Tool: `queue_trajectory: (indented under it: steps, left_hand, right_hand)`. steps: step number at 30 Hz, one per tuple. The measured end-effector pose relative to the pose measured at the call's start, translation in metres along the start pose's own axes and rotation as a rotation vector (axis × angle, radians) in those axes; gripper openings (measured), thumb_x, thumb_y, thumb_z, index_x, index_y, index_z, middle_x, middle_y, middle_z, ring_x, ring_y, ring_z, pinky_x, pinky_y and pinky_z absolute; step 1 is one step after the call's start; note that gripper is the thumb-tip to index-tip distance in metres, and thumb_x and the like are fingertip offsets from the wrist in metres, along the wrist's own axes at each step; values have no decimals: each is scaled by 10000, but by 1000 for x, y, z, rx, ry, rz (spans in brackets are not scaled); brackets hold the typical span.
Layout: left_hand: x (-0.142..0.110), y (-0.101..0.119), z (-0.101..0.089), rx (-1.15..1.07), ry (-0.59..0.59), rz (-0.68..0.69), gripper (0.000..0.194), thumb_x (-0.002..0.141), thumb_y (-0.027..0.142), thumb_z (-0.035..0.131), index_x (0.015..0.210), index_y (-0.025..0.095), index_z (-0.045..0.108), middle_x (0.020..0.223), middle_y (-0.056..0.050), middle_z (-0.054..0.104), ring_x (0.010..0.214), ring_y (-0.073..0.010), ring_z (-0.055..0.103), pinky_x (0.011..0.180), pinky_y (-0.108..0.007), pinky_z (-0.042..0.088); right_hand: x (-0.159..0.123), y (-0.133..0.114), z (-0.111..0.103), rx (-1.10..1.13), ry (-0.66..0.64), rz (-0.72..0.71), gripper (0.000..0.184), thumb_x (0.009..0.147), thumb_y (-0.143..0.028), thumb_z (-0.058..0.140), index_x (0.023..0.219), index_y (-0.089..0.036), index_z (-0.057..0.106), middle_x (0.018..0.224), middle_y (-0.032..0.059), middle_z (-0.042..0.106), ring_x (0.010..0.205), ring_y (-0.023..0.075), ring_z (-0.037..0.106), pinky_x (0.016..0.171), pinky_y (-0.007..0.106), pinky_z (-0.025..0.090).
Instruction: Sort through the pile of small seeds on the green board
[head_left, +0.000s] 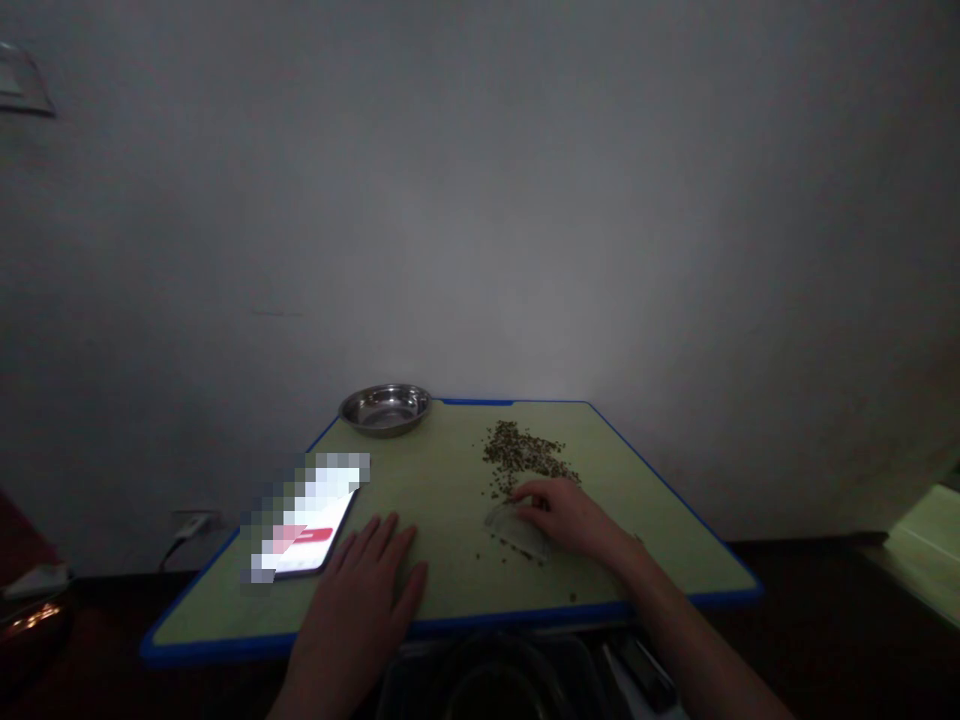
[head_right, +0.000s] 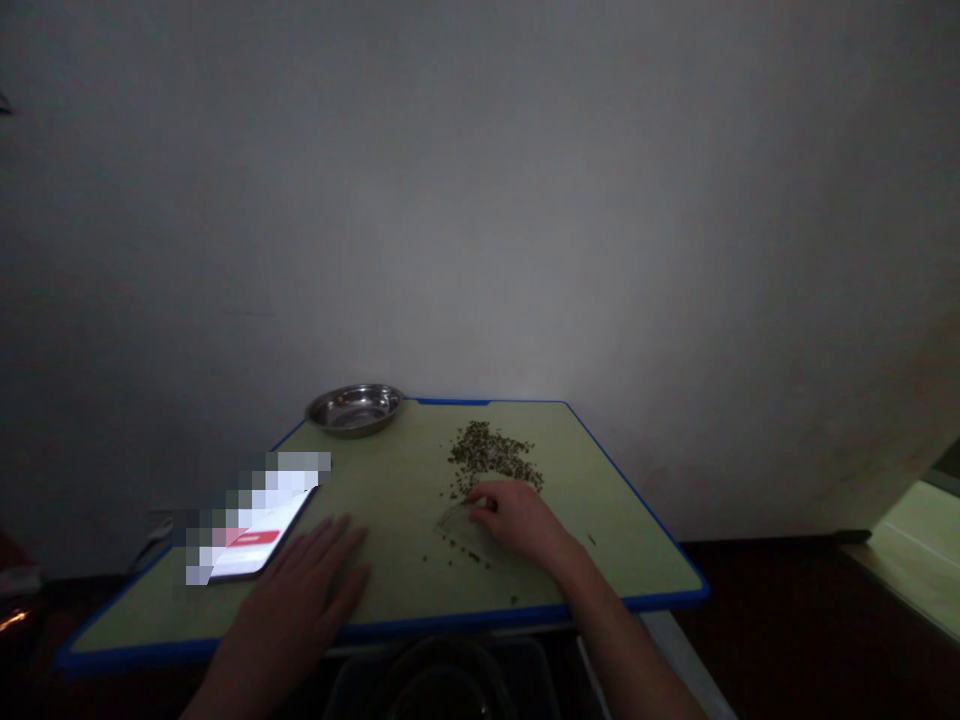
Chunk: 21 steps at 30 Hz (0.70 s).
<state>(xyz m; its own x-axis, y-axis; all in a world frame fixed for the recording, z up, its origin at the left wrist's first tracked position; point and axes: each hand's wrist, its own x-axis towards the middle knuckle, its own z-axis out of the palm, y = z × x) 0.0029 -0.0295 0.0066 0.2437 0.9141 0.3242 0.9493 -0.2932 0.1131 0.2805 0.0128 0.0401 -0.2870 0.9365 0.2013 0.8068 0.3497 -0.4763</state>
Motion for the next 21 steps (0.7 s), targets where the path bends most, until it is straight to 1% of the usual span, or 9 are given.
queue_trajectory:
  steps: [6,8,10,12,13,16,19,21]
  left_hand:
    - [0,-1,2,-6,40,7,460,860,426,418,1242,233,587,1379,-96,546,1299,-292,469,1063,-520,377]
    - [0,0,2,8,36,9,460,859,422,419,1243,233,587,1381,-96,544,1298,-294,470,1063,-521,377]
    - [-1,0,0,17,20,9,467,862,431,409,1238,221,592,1377,-106,545,1292,-301,475,1059,-524,379]
    - [-2,2,-1,19,14,10,467,866,436,402,1229,217,599,1371,-110,551,1286,-304,482,1056,-526,381]
    - [-2,3,-2,18,15,12,465,868,435,401,1227,217,599,1370,-110,552,1286,-303,482,1057,-526,381]
    - [-3,5,-4,19,4,10,470,872,432,398,1240,211,590,1377,-113,545,1297,-302,468,1066,-524,368]
    - [-3,7,-5,23,-20,-8,481,878,429,388,1256,202,578,1390,-119,531,1311,-303,450,1074,-522,356]
    - [-3,7,-5,22,-24,-13,482,879,424,384,1262,201,573,1396,-119,525,1315,-302,446,1078,-520,350]
  right_hand:
    - [13,-17,2,-9,-62,-94,263,822,-247,593,1045,-226,732,927,52,741,826,186,648,752,262,447]
    - [13,-17,2,30,-63,-113,254,816,-233,595,1028,-228,733,940,42,739,824,180,643,751,258,447]
    - [8,-12,0,84,-35,-91,239,821,-231,577,1004,-226,731,938,33,734,809,174,635,744,257,448]
    - [-3,-2,-4,129,25,-24,247,836,-246,539,999,-207,721,875,36,722,757,170,621,708,258,450]
    - [-11,5,-6,138,66,23,268,836,-260,523,1011,-187,712,810,41,706,706,169,608,672,260,448]
    - [-37,27,-11,125,164,116,349,823,-311,484,1046,-149,698,725,47,659,644,179,574,617,280,437]
    - [-64,43,-11,138,219,212,436,813,-385,458,1077,-127,690,649,36,609,596,185,553,563,286,425]
    - [-79,47,-9,156,232,268,473,802,-424,454,1079,-122,690,630,34,599,579,187,551,546,288,423]
